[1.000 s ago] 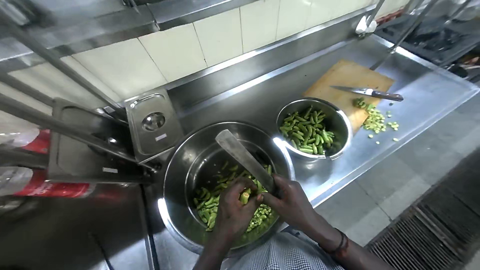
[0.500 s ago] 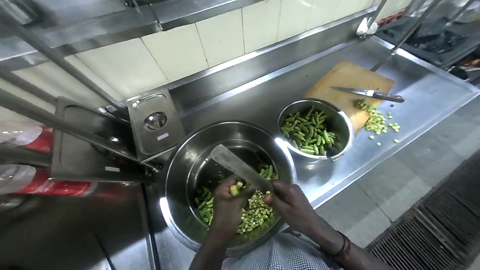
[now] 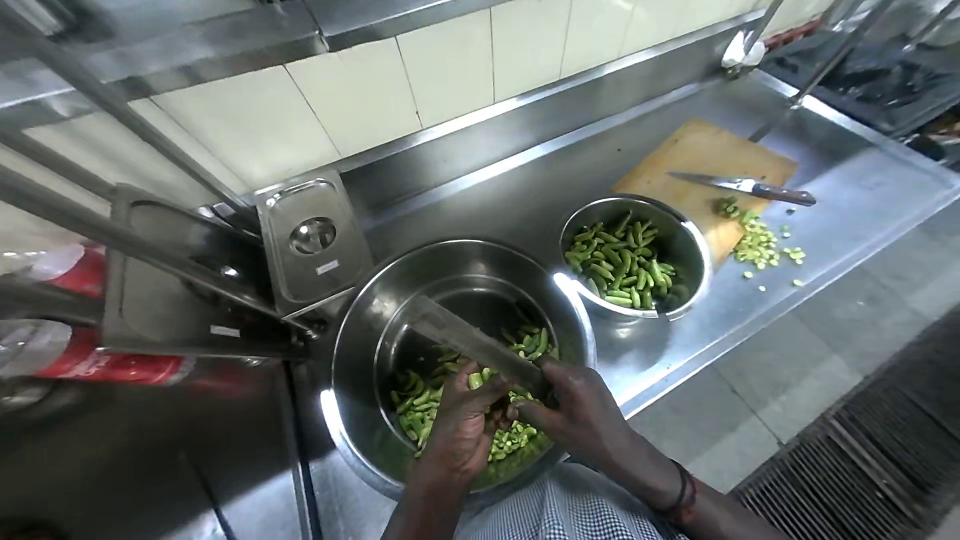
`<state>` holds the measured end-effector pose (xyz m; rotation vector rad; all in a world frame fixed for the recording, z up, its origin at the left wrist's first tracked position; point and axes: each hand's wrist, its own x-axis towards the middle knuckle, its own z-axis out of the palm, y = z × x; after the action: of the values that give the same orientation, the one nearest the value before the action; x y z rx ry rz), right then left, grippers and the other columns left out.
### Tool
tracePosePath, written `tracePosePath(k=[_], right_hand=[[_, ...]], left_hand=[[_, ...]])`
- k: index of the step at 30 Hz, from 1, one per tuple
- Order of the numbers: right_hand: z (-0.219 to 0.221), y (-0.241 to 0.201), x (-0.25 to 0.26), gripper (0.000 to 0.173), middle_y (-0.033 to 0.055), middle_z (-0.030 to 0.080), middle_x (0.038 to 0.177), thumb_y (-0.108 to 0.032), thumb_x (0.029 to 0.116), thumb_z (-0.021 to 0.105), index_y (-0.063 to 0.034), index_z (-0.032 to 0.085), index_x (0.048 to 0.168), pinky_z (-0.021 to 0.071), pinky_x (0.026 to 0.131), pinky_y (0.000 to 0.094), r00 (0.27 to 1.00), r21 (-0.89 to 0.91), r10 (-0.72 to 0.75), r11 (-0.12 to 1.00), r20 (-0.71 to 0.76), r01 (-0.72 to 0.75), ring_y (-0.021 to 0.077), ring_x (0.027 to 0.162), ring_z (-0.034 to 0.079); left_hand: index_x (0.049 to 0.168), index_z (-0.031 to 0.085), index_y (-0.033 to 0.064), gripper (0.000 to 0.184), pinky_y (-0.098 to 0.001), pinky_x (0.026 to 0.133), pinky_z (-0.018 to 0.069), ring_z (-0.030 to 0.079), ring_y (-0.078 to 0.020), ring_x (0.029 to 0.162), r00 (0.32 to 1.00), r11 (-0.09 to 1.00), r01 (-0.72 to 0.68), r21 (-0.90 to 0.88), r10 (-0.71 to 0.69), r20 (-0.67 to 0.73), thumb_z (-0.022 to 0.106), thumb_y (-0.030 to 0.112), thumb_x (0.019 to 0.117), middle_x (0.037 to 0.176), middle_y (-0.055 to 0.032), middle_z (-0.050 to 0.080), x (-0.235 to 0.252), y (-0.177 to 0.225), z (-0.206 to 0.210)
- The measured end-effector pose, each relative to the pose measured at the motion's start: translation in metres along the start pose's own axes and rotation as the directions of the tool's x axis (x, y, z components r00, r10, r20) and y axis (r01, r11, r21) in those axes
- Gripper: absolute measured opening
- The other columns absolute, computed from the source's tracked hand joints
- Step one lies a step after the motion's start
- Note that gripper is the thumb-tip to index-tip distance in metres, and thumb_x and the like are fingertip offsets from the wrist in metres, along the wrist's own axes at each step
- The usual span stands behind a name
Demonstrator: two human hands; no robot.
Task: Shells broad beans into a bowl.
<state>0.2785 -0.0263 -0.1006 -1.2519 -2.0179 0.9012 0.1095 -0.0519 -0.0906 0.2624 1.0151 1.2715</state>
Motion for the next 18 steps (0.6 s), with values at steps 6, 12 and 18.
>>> tracePosePath(k=[6, 12, 18], right_hand=[[0.003, 0.003, -0.004, 0.048, -0.0047, 0.050, 0.060, -0.062, 0.0956, 0.058, -0.0159, 0.064, 0.081, 0.0450, 0.050, 0.0316, 0.996, 0.008, -0.004, 1.000, 0.094, 0.003, 0.0087, 0.053, 0.050], [-0.004, 0.015, -0.002, 0.054, -0.0039, 0.050, 0.063, -0.061, 0.1045, 0.038, -0.0166, 0.062, 0.085, 0.0468, 0.050, 0.0331, 0.999, 0.053, -0.011, 0.999, -0.052, 0.014, 0.0099, 0.055, 0.052], [-0.008, 0.015, 0.000, 0.042, -0.0035, 0.061, 0.079, -0.056, 0.0937, 0.063, -0.0151, 0.067, 0.102, 0.0553, 0.061, 0.0346, 0.989, 0.064, 0.113, 0.992, -0.096, -0.107, 0.0102, 0.067, 0.061]], left_hand=[[0.107, 0.061, 0.0079, 0.015, -0.0263, 0.054, 0.0545, 0.060, -0.0136, 0.059, 0.998, 0.996, -0.011, -0.084, 0.005, -0.064, 0.053, -0.001, 0.0991, 0.078, -0.0100, 0.063, 0.001, -0.004, -0.006], [0.108, 0.064, 0.0088, 0.021, -0.0460, 0.077, 0.0625, 0.071, -0.0276, 0.087, 0.976, 0.967, -0.139, -0.213, 0.097, -0.196, 0.047, 0.021, 0.1063, 0.098, -0.0117, 0.069, 0.021, 0.036, -0.026], [0.101, 0.061, 0.0120, 0.013, -0.0238, 0.053, 0.0489, 0.053, -0.0089, 0.059, 0.926, 0.782, -0.192, 0.594, 0.344, -0.154, 0.072, 0.010, 0.0933, 0.080, -0.0014, 0.060, 0.065, 0.064, -0.038]])
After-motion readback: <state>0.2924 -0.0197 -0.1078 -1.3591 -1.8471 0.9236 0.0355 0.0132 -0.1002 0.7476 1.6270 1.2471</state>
